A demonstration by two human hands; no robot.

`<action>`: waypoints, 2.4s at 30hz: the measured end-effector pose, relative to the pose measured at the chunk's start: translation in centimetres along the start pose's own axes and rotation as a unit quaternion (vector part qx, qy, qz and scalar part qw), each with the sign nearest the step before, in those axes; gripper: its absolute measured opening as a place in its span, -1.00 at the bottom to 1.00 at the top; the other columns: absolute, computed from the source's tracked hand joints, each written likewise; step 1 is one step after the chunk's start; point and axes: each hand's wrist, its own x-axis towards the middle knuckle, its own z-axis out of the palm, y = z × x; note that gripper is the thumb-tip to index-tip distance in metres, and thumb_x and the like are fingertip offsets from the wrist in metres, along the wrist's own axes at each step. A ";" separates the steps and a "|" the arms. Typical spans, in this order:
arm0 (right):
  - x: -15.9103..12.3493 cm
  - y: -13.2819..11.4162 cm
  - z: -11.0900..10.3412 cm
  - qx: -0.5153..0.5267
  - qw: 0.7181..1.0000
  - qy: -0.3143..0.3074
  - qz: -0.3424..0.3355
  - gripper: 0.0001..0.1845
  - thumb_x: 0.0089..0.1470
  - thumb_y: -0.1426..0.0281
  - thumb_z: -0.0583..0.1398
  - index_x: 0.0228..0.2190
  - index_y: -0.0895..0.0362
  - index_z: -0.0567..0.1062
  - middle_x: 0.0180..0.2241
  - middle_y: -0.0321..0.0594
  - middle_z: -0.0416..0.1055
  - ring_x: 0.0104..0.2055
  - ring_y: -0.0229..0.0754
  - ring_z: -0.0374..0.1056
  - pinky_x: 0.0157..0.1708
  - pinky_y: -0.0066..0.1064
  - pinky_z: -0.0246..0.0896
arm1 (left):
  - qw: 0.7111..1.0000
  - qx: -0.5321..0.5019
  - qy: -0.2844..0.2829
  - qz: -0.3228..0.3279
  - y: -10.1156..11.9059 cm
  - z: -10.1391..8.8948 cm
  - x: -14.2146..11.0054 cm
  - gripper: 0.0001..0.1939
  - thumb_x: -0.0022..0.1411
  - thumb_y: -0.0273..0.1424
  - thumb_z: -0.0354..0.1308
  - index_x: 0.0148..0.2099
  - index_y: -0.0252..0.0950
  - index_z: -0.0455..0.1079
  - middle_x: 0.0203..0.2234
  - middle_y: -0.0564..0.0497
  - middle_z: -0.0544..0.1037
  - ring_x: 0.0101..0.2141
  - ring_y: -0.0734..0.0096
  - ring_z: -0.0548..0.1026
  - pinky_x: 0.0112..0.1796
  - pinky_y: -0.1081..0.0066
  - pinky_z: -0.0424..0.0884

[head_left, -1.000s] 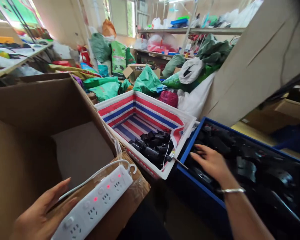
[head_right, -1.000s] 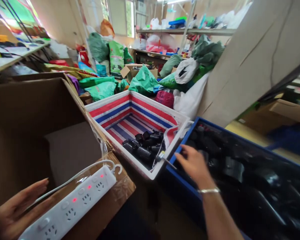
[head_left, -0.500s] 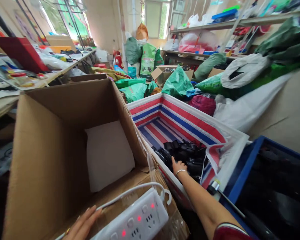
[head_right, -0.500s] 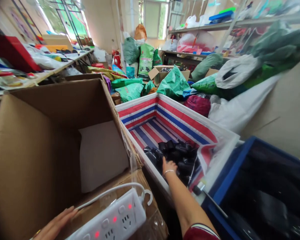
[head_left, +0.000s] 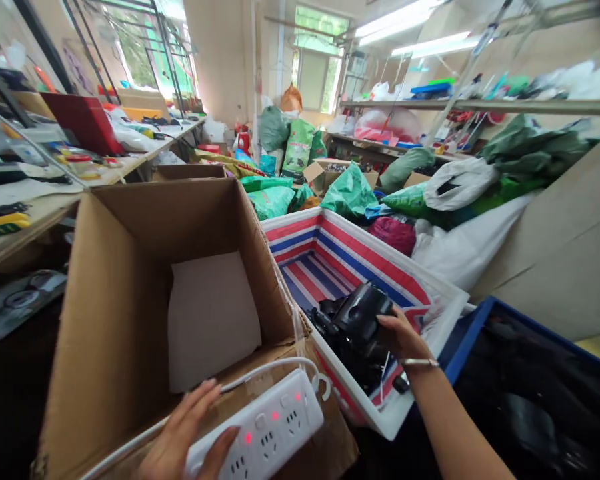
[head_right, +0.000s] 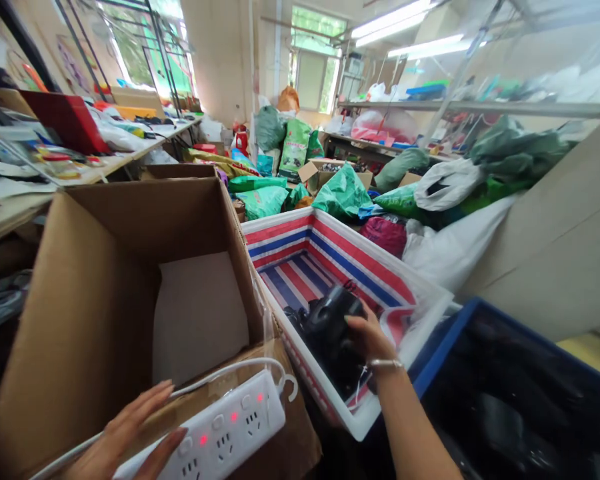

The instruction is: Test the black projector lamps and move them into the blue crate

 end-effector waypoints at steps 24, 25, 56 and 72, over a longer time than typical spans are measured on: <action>-14.9 -6.8 10.6 0.120 0.948 -0.224 -0.192 -0.08 -0.34 0.29 0.40 0.09 0.05 0.20 -0.05 -0.13 0.37 -0.06 -0.04 0.36 -0.03 -0.24 0.26 | 0.844 -0.388 -0.159 -0.334 11.3 -5.4 0.4 -0.55 0.03 -0.14 0.21 -0.13 -0.28 0.18 -0.54 0.00 0.55 -0.44 0.22 0.53 -0.41 0.36 0.35; -15.2 -6.6 11.0 0.106 0.947 -0.221 -0.207 -0.09 -0.32 0.34 0.38 0.09 0.04 0.18 -0.02 -0.13 0.35 -0.03 -0.04 0.34 0.00 -0.23 0.24 | 0.858 -0.361 -0.152 -0.332 11.2 -5.6 0.0 -0.56 0.03 -0.15 0.19 -0.13 -0.27 0.18 -0.55 0.01 0.55 -0.43 0.18 0.53 -0.41 0.35 0.35; -12.4 4.0 7.0 -0.262 0.944 -0.096 -0.173 -0.80 0.02 0.30 0.18 -0.32 0.11 0.52 -0.34 -0.19 0.33 -0.32 -0.18 0.33 -0.26 -0.32 0.27 | 0.774 -0.436 -0.179 -0.423 7.5 -8.1 0.3 -0.39 -0.09 -0.16 0.36 -0.08 -0.32 0.19 -0.51 -0.01 0.55 -0.49 0.30 0.52 -0.48 0.39 0.45; -13.1 -0.9 10.6 -0.111 0.968 -0.136 -0.179 -0.72 0.09 0.22 0.15 -0.29 0.18 0.50 -0.51 -0.25 0.41 -0.48 -0.24 0.35 -0.43 -0.38 0.31 | 0.759 -0.540 0.016 -0.364 9.0 -10.9 2.3 -0.53 -0.05 -0.45 0.37 -0.13 -0.31 0.21 -0.48 0.05 0.57 -0.42 0.26 0.57 -0.46 0.37 0.52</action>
